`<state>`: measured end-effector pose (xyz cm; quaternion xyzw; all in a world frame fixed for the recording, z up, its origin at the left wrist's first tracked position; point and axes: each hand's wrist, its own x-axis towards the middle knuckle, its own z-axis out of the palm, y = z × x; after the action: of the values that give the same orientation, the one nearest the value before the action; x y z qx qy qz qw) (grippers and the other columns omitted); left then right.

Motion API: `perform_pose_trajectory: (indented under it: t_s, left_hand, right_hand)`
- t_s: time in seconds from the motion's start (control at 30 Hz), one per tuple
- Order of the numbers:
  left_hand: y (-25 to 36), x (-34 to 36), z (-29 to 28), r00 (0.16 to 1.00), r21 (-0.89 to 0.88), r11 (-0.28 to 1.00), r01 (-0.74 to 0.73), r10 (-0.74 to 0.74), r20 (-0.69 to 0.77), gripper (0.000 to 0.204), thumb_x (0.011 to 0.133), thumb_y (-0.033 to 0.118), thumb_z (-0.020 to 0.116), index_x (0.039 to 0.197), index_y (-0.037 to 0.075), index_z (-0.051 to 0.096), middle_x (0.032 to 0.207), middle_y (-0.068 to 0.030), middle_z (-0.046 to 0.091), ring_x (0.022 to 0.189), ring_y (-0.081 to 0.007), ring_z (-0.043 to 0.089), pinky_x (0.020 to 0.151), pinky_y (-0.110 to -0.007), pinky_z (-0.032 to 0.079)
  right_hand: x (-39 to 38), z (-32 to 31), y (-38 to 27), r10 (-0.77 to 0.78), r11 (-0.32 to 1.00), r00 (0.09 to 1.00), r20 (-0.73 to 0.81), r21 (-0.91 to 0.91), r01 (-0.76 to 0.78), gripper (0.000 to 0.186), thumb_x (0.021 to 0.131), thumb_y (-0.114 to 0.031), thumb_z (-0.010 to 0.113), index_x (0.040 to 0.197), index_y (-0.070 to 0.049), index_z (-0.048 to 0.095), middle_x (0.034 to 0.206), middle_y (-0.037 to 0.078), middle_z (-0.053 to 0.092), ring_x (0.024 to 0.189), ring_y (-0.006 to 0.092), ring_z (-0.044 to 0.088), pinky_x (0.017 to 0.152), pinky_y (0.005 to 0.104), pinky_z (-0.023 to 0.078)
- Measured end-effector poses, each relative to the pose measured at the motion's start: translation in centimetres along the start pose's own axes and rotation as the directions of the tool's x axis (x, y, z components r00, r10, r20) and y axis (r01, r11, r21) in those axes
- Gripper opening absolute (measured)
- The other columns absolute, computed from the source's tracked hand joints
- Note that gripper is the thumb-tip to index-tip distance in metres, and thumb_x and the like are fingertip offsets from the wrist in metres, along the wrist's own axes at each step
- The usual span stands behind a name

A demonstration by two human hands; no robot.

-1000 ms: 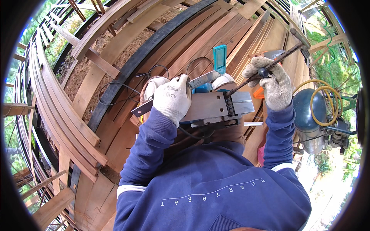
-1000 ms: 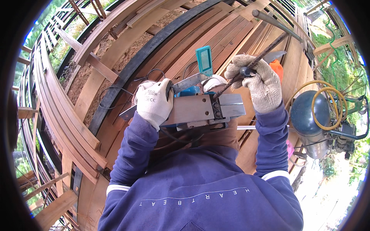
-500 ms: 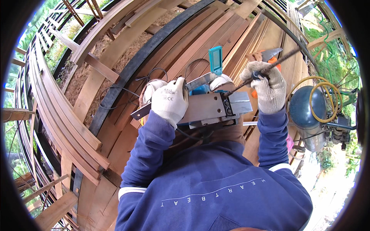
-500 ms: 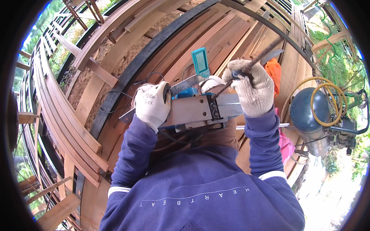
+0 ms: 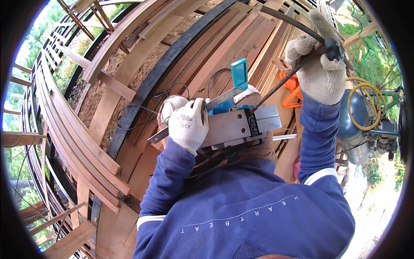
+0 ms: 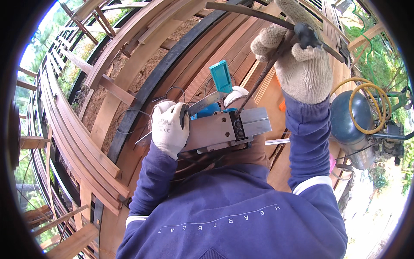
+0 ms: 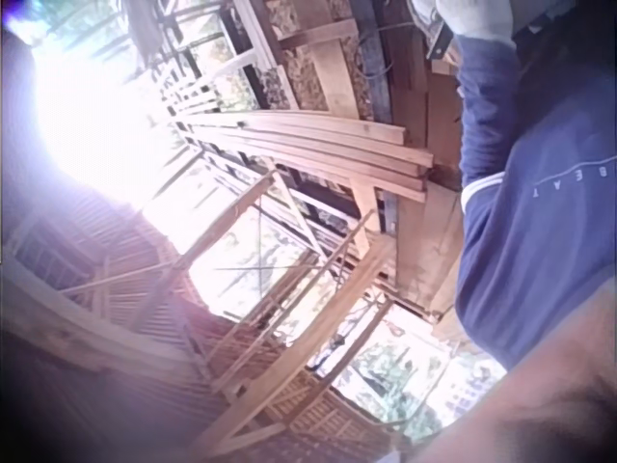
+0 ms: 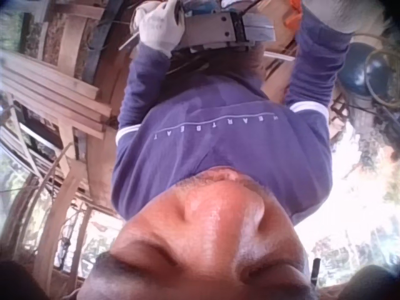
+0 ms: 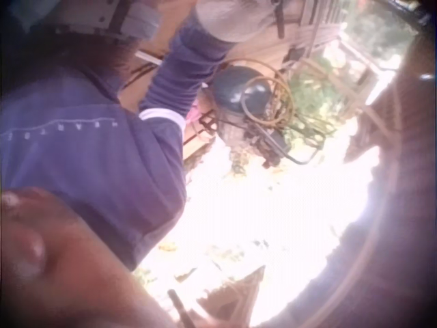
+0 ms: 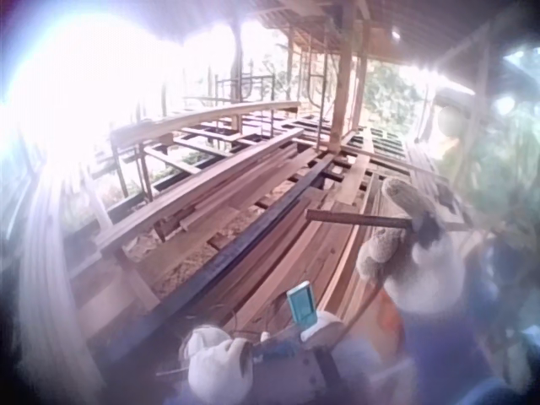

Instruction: The person unscrews and removes a metal component from the underside of a power planer using a long screwdriver, then uses a ruler to check the alignment of the internal blade.

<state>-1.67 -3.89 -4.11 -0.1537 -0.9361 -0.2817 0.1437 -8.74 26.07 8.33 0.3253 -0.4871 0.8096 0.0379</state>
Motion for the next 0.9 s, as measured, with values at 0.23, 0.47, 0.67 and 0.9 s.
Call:
perform_pose_trajectory:
  t_s: [0.23,0.47,0.67,0.9]
  left_hand:
    - [0.5,0.1,-0.4,1.0,-0.007,1.0,-0.027,0.027,-0.01,0.016,0.084,0.005,0.068,0.101,0.005,0.069,0.096,-0.0142,0.068,0.1,-0.0361,0.061,0.09,-0.046,0.048]
    - [0.0,0.2,-0.3,0.997,0.029,0.997,-0.075,0.074,0.018,0.02,0.085,0.005,0.067,0.105,0.006,0.068,0.097,-0.0133,0.069,0.097,-0.0358,0.063,0.091,-0.046,0.05]
    - [-0.5,1.4,-0.2,0.992,0.101,0.988,-0.115,0.11,0.058,0.021,0.087,0.005,0.066,0.108,0.007,0.067,0.095,-0.0147,0.071,0.091,-0.0367,0.068,0.084,-0.045,0.054]
    - [-1.3,2.6,0.2,0.992,0.021,0.995,-0.102,0.1,0.076,0.023,0.089,0.008,0.065,0.112,0.008,0.068,0.101,-0.0148,0.072,0.094,-0.0371,0.069,0.088,-0.044,0.053]
  right_hand:
    - [-0.9,3.0,-3.1,-0.133,0.991,0.99,-0.046,-0.035,0.131,0.065,0.09,-0.023,0.072,0.149,-0.004,0.054,0.093,0.005,0.062,0.078,0.0191,0.051,0.07,0.0346,0.041]
    - [-3.5,1.7,-7.5,-0.139,0.928,0.948,-0.285,-0.371,0.025,0.06,0.092,-0.024,0.072,0.142,0.004,0.055,0.091,0.009,0.064,0.063,0.0139,0.053,0.055,0.0294,0.043]
    - [-9.6,0.7,-6.3,0.594,0.657,0.736,-0.324,-0.332,-0.677,0.044,0.088,-0.014,0.068,0.127,0.005,0.062,0.096,0.013,0.069,0.066,0.0127,0.065,0.054,0.0245,0.058]
    - [-16.5,3.8,-1.0,0.785,0.458,0.61,-0.105,-0.565,-0.686,0.09,0.087,-0.047,0.07,0.157,0.0,0.041,0.092,0.01,0.07,0.068,0.013,0.064,0.063,0.0283,0.052]
